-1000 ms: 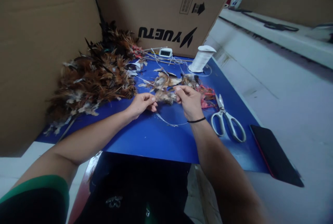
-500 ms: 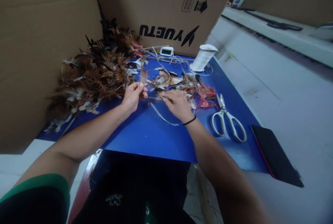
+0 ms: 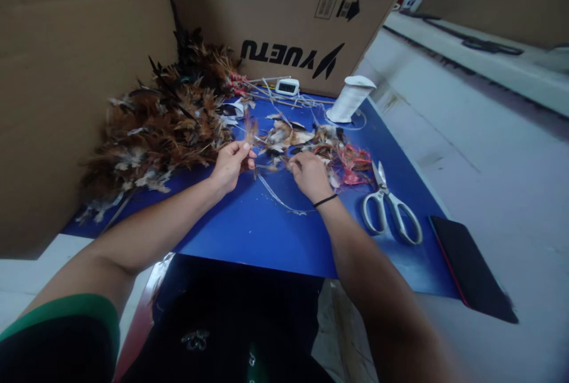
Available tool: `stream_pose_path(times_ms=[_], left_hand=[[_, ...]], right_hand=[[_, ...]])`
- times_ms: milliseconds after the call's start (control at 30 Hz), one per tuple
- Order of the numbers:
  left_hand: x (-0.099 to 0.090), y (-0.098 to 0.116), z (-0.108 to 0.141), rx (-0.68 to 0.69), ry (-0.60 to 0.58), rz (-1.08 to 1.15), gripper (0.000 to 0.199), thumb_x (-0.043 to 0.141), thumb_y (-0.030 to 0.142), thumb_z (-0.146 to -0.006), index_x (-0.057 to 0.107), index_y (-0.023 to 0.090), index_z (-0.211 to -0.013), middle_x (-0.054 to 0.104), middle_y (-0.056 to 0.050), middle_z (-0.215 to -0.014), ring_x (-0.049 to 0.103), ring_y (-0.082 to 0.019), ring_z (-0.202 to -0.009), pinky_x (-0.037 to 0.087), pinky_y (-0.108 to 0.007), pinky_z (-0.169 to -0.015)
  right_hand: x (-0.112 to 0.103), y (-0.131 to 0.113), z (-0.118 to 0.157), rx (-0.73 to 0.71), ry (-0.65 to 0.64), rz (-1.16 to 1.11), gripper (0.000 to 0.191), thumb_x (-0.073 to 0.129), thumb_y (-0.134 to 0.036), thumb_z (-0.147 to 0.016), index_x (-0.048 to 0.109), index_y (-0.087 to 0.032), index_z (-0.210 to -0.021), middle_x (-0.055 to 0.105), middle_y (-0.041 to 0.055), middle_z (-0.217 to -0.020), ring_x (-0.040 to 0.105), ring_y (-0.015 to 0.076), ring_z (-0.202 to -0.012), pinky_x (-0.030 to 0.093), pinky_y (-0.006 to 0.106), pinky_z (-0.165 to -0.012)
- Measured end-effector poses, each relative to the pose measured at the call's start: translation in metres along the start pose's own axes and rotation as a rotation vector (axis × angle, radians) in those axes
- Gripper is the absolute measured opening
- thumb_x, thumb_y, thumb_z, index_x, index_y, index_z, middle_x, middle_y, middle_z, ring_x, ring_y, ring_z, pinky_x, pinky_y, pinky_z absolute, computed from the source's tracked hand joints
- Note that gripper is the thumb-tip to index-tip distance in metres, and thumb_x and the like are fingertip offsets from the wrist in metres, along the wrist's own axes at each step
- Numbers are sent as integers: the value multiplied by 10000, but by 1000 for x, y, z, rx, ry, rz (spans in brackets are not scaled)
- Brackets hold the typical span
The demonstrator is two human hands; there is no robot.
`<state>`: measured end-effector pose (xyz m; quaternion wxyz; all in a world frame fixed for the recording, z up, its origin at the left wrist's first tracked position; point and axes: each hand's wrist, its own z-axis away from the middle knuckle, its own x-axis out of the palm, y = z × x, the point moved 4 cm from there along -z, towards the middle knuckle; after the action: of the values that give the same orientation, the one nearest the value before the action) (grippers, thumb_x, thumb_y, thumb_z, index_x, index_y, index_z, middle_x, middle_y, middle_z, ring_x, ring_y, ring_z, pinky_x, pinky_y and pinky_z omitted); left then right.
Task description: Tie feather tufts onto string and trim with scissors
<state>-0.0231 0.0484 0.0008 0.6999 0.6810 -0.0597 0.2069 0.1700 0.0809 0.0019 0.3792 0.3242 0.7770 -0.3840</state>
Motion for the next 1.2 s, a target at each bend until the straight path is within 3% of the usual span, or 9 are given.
stream_pose_path(times_ms=[200,300,400,567,700,833,1000,1200], left_hand=[[2,-3,1,-46,-57,-14,145,584,222,-861,548,133,-752,612,15,-668,523,-45,-449,473,-189,-476],[7,-4,5,-87,-152,-26,184,652,270,-819,554,124,-766,666,-29,-814,576,-54,-503,517,-215,-535],[14,-7,12,-121,-258,-29,215,692,289,-787,563,117,-784,685,-68,-932,621,-69,-560,548,-236,-585],[20,-13,20,-150,-371,-51,252,720,315,-758,552,129,-781,667,-26,-689,646,-107,-563,556,-252,-610],[20,-17,19,-107,-385,-111,261,722,326,-753,564,119,-769,643,-15,-590,630,-104,-537,535,-242,-606],[17,-17,15,-53,-332,-133,264,733,322,-740,579,108,-743,631,-10,-574,602,-89,-529,518,-239,-619],[16,-13,14,-37,-296,-117,245,735,303,-734,591,105,-722,627,-6,-568,592,-85,-530,505,-233,-618],[13,-11,9,-49,-241,-87,237,729,295,-741,594,105,-703,621,-4,-562,587,-83,-521,489,-223,-597]], right_hand=[[-8,13,-2,218,64,-467,107,520,-245,-765,604,-182,-745,614,18,-655,538,154,-610,417,289,-624],[-7,11,-1,295,6,-724,110,531,-278,-746,578,-179,-756,595,-8,-601,490,114,-521,373,249,-531],[-6,1,1,286,-91,-858,128,564,-295,-729,575,-177,-777,603,-10,-602,547,118,-555,394,244,-545],[-8,-17,6,154,-235,-807,136,599,-311,-739,597,-176,-756,620,-8,-631,561,118,-585,430,260,-592],[-6,-22,8,136,-296,-791,172,618,-328,-744,622,-160,-783,658,19,-715,567,121,-626,454,273,-623],[-8,-21,7,124,-254,-773,193,633,-344,-743,640,-161,-806,674,28,-771,575,127,-676,462,282,-658],[-9,-17,7,208,-235,-800,206,625,-349,-740,630,-166,-835,633,2,-673,561,123,-598,449,271,-595],[-9,1,3,241,-68,-681,166,602,-307,-727,645,-167,-806,655,24,-739,576,138,-657,449,287,-659]])
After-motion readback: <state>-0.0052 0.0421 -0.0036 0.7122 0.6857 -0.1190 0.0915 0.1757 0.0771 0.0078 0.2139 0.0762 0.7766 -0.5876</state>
